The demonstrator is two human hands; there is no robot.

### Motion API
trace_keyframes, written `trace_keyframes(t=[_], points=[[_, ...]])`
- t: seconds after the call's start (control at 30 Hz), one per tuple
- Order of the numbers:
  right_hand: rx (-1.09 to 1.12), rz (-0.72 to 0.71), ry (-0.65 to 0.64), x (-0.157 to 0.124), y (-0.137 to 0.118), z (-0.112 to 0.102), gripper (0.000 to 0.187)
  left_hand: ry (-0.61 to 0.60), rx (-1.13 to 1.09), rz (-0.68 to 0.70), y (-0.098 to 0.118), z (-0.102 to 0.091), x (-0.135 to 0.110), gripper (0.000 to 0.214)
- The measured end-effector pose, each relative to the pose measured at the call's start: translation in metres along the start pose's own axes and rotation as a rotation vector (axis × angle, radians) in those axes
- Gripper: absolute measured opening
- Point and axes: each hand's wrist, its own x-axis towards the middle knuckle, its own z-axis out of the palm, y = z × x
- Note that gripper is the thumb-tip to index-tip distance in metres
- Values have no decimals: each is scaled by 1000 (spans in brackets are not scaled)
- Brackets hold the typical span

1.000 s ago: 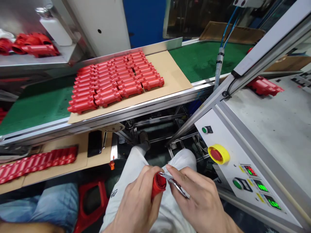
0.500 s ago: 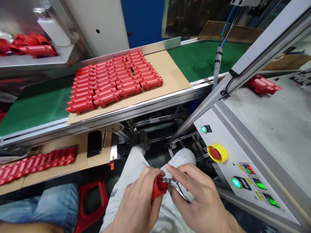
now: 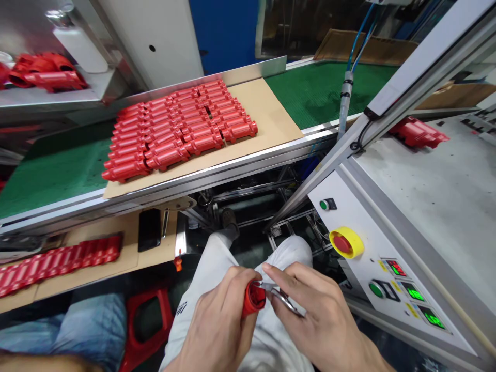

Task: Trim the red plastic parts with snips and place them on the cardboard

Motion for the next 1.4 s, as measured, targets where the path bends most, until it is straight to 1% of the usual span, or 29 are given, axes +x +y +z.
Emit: trace_keyframes(t=[0.2,0.4,0.47,0.57,0.63,0.7,0.77,0.87,1.1,1.27,1.4], points=[[58,31,-51,2,0,-1,38,3,60,25,-2,0,1,25],[71,31,-31,-1,3,3,36,2,45,21,-3,-2,1,26],[149,70,-29,-1,6,6,35,1,20,18,-2,-2,2,24],[255,183,-11,0,9,6,31,-4,-34,20,-2,-3,2,21],[278,264,-7,1,10,3,29,-6,-62,19,-2,-3,2,21],[293,295,-38,2,9,-3,32,-10,-90,14,-2,-3,3,23],[306,260,-79,2,7,-8,40,-14,-117,3,-2,-3,3,24],[260,170,-93,3,4,-10,47,-17,-131,4,-3,-2,2,24],[135,49,-118,6,7,-6,51,-48,-122,20,-5,0,-2,28],[81,-16,-156,6,13,-9,56,-71,-112,27,-3,-3,-3,36],[74,-44,-203,7,18,-12,56,-94,-121,34,-6,-4,-4,36]])
